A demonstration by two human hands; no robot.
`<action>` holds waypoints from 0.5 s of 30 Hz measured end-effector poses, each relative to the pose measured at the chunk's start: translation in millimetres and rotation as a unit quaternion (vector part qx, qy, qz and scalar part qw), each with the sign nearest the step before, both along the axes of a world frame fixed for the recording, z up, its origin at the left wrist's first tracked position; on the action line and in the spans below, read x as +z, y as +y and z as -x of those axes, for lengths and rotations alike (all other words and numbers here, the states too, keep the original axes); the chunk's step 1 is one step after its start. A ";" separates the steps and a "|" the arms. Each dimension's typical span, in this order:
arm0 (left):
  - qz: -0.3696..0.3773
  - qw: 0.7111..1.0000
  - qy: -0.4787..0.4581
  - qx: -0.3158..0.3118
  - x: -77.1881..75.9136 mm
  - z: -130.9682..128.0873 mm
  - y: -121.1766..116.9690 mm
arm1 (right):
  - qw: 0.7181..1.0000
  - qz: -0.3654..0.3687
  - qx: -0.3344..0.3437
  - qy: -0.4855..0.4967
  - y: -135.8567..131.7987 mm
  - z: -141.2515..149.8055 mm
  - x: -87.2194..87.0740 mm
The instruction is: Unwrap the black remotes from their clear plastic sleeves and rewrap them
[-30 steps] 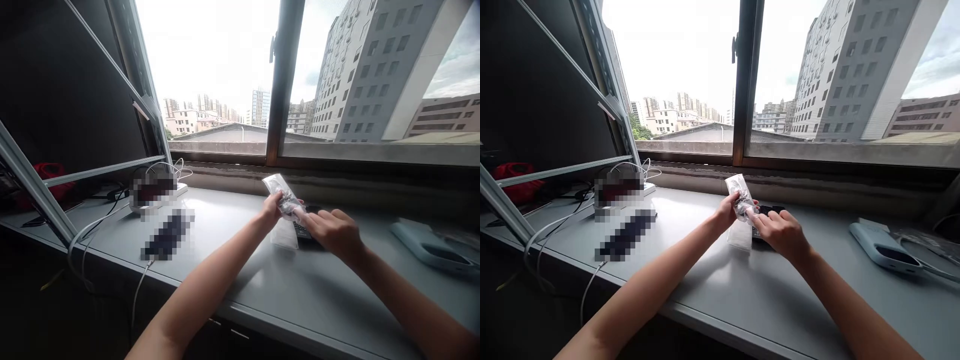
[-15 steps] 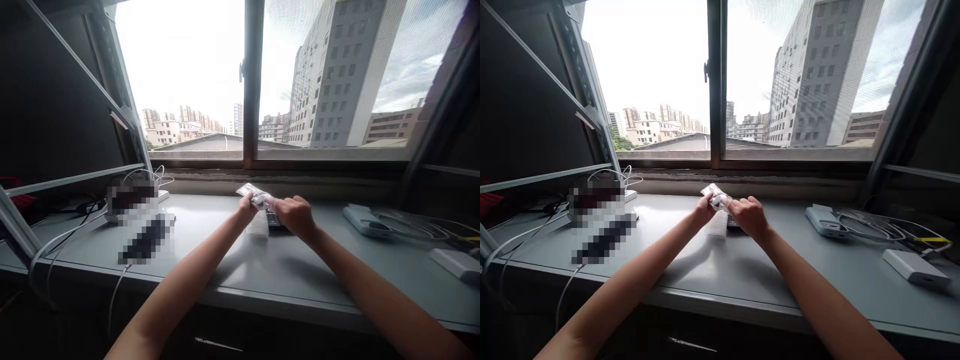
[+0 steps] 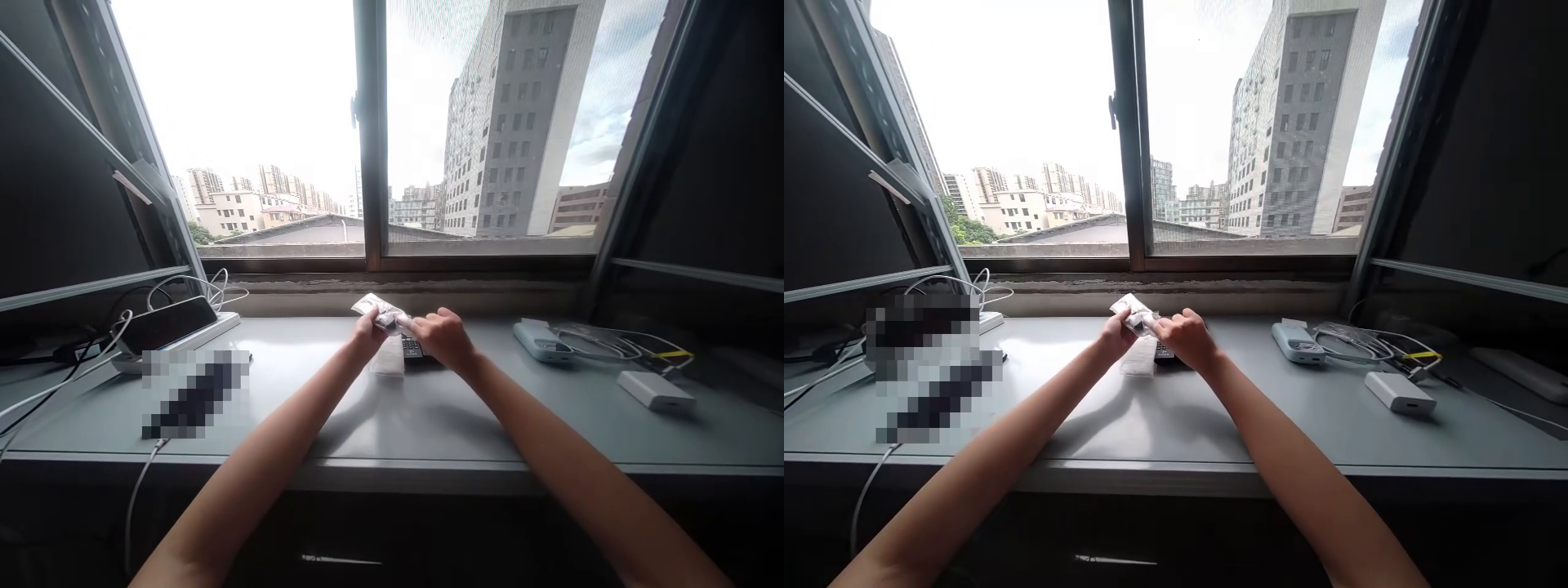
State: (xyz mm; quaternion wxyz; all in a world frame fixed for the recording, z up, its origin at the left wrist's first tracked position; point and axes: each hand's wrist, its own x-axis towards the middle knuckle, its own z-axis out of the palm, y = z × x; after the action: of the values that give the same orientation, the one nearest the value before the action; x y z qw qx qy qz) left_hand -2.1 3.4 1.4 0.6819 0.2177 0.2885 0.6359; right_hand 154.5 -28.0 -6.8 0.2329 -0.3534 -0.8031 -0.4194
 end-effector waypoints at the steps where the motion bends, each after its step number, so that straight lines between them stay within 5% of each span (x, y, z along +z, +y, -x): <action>1: -0.007 1.000 0.011 -0.020 0.1 0.6 -1.0 | 1.000 -0.006 0.002 -0.006 -0.2 0.1 -0.2; 7: -0.040 0.993 0.057 -0.096 -0.3 4.0 -4.9 | 0.999 -0.020 0.035 -0.026 -1.4 1.4 -2.0; 15: -0.046 0.998 0.030 -0.010 -0.3 14.6 9.8 | 0.995 0.005 0.090 -0.033 -4.2 3.0 -5.5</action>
State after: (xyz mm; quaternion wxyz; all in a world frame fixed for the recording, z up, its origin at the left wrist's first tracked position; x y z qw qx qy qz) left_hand -16.7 13.2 1.2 0.6687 0.2710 0.2773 0.6344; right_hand 151.5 -32.2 -12.2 0.2408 -0.2666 -0.8413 -0.4039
